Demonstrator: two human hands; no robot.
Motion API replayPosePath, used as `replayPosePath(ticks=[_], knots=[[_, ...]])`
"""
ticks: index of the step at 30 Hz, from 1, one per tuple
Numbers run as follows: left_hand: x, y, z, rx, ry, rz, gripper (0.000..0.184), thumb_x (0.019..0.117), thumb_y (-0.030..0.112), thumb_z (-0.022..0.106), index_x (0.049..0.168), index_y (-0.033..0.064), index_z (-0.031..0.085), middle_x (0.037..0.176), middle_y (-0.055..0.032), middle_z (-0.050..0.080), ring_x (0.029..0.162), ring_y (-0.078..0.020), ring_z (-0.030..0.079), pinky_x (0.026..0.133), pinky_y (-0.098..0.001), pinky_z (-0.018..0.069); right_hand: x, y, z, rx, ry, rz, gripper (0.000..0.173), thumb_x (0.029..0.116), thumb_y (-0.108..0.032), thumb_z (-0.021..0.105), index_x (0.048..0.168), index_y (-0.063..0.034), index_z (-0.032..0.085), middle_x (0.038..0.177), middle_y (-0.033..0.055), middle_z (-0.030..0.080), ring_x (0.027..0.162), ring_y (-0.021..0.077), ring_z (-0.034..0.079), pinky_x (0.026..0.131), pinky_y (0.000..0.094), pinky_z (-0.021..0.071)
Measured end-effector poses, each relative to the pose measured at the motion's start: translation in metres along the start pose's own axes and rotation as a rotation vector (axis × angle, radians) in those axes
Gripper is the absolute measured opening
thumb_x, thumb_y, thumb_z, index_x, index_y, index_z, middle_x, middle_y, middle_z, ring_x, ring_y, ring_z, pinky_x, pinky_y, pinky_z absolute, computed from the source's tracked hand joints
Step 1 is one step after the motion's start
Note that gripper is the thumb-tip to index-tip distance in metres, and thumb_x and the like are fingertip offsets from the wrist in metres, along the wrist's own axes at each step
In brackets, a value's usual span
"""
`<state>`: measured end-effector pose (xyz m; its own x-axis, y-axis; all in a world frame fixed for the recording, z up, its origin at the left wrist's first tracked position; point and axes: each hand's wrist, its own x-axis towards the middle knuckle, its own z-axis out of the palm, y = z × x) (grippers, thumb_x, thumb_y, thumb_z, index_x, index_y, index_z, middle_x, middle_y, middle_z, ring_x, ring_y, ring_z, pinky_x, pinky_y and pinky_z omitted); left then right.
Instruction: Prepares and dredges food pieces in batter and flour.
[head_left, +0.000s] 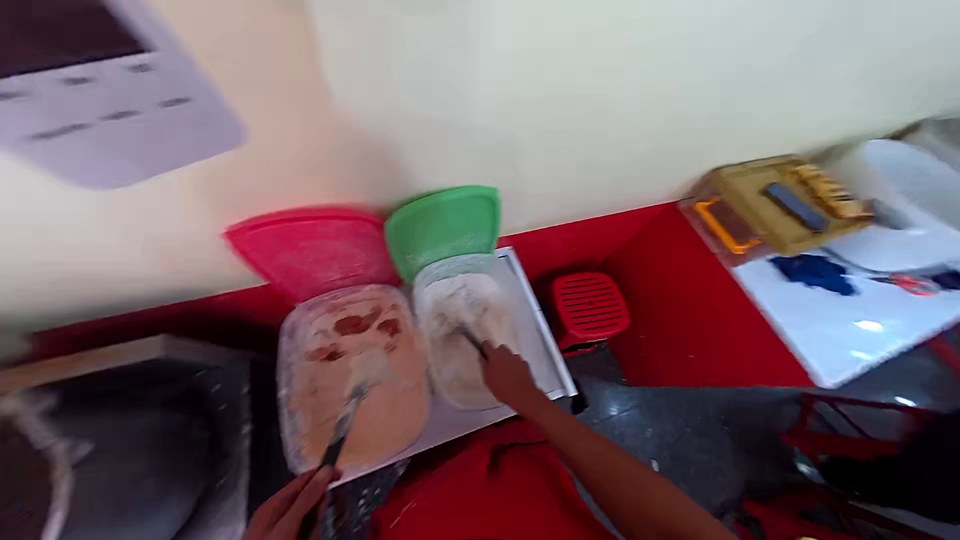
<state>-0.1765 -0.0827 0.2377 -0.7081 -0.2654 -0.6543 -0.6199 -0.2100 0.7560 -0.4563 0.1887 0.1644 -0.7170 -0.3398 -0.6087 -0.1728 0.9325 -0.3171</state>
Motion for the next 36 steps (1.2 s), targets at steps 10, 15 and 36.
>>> replayPosePath(ticks=[10,15,36], knots=[[-0.007,-0.009,-0.003,-0.072,0.114,0.038,0.034,0.108,0.032,0.048,0.115,0.0068,0.069,0.068,0.0,0.056,0.04,-0.008,0.041,0.035,-0.0229,0.0378,0.005,-0.003,-0.025,0.012,0.051,0.181,0.071,0.1011,-0.054,0.053,0.151,-0.0049,0.042,0.136,0.0257,0.058,0.115,0.0404,0.066,0.096,0.0563,0.0545],[-0.007,-0.005,0.013,-0.127,0.148,0.045,0.034,0.1082,0.033,0.049,0.115,0.0072,0.07,0.069,-0.0008,0.056,0.04,-0.0085,0.041,0.035,-0.0222,0.0371,0.028,0.027,-0.031,0.535,-0.127,0.106,0.048,0.1055,-0.05,0.051,0.122,-0.0079,0.066,0.084,0.007,0.058,0.056,0.0136,0.048,0.051,0.0311,0.0437],[-0.023,-0.019,0.027,-0.204,0.239,0.015,0.034,0.1088,0.034,0.05,0.113,0.0068,0.07,0.07,-0.0021,0.056,0.041,-0.0092,0.041,0.036,-0.0222,0.0375,0.003,-0.019,-0.086,-0.905,-0.202,-0.518,0.044,0.1021,-0.014,0.054,0.146,-0.0094,0.051,0.125,0.0231,0.062,0.09,0.0416,0.068,0.076,0.057,0.0551]])
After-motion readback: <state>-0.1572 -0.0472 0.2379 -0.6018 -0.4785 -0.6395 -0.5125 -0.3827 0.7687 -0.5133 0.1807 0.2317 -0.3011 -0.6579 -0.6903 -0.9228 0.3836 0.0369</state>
